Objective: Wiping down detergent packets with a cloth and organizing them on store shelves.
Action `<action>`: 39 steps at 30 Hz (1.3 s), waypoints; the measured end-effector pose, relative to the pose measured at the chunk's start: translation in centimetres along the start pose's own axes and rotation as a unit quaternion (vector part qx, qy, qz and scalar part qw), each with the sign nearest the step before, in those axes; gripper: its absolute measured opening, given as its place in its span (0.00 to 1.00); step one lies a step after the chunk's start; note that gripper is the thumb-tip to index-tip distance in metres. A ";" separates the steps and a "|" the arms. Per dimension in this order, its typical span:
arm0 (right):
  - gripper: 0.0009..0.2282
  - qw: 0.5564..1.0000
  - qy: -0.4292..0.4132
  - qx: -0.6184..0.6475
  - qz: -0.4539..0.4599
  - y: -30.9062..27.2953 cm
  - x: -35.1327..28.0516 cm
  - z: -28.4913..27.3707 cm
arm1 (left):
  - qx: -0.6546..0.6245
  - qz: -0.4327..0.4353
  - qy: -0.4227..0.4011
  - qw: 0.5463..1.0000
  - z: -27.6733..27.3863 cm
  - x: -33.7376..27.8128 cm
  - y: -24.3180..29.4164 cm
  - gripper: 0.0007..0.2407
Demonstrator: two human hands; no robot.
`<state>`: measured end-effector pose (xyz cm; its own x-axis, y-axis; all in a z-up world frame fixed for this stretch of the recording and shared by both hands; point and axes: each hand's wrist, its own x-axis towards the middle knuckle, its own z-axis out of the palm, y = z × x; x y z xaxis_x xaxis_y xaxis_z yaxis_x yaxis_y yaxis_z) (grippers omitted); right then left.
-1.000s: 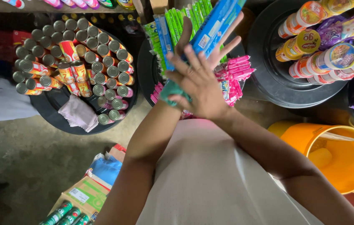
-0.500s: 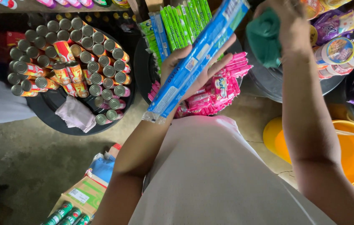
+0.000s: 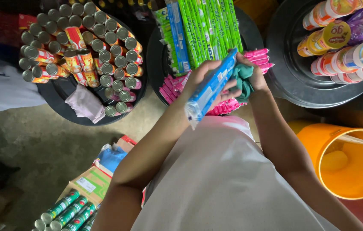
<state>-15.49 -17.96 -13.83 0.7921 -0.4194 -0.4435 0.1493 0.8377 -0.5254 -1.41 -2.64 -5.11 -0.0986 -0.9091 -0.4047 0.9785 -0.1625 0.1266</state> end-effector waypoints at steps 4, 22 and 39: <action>0.11 0.993 -0.029 0.109 0.039 -1.2 -0.9 0.6 | 0.083 0.006 0.054 0.995 5.5 -5.5 0.3 0.29; 0.24 0.910 -0.273 0.309 0.038 4.2 2.6 0.3 | 0.822 0.132 0.101 0.544 11.3 -9.6 4.3 0.22; 0.36 0.946 -0.274 0.036 0.171 0.8 -1.9 5.5 | 0.847 0.321 0.078 0.416 19.2 -16.4 7.8 0.08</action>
<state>-13.64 -14.62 -9.42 0.9862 0.1081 -0.1253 -0.1467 0.9213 -0.3602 4.38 3.67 19.94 0.2260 -0.9594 0.1687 -0.7518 -0.0617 0.6565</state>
